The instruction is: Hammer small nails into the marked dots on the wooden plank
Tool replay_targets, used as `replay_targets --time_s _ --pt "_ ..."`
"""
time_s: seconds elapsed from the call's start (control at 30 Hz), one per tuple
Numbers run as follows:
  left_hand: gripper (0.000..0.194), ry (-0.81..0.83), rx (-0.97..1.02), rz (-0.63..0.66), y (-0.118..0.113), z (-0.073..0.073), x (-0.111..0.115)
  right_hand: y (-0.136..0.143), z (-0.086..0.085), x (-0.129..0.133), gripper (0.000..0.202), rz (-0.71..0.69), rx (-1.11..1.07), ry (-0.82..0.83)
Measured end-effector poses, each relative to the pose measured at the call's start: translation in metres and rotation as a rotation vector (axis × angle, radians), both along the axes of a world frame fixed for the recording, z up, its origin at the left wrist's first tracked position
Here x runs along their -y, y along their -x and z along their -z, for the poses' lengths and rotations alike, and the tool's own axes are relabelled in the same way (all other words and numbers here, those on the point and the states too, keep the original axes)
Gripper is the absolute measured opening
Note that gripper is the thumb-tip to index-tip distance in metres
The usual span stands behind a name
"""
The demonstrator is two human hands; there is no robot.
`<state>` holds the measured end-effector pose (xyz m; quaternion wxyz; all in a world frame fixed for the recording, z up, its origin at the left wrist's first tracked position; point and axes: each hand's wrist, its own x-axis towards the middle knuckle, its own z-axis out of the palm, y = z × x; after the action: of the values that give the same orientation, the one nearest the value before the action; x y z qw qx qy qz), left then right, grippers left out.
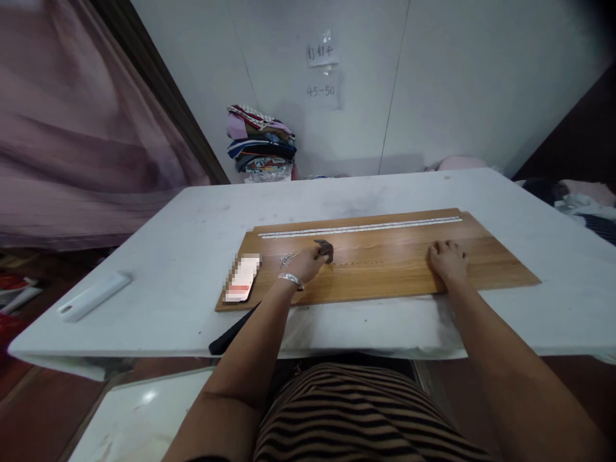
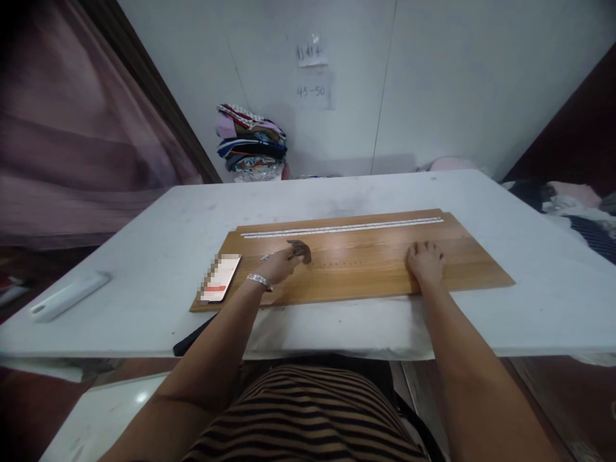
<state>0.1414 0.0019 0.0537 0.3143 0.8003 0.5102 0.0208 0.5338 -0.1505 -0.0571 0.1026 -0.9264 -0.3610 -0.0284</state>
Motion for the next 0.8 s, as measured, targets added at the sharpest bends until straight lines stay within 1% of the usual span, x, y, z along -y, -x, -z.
replay_targets --time_s 0.13,0.3,0.67,0.8 --pt "0.038 -0.007 0.014 0.004 0.0004 -0.0002 -0.0019 -0.0014 0.0013 -0.0002 0.057 0.001 0.006 0.001" --pt "0.034 -0.042 -0.039 0.021 -0.0017 -0.0007 0.0 -0.0032 0.0025 -0.0009 0.06 0.005 -0.003 0.026" --pt "0.038 -0.028 -0.026 0.02 -0.0004 -0.0037 -0.0022 -0.004 0.0016 -0.0012 0.061 0.015 -0.024 0.052" --pt "0.036 -0.04 -0.058 0.016 -0.0014 0.0 -0.0015 -0.004 0.0002 -0.0008 0.063 0.001 -0.029 0.044"
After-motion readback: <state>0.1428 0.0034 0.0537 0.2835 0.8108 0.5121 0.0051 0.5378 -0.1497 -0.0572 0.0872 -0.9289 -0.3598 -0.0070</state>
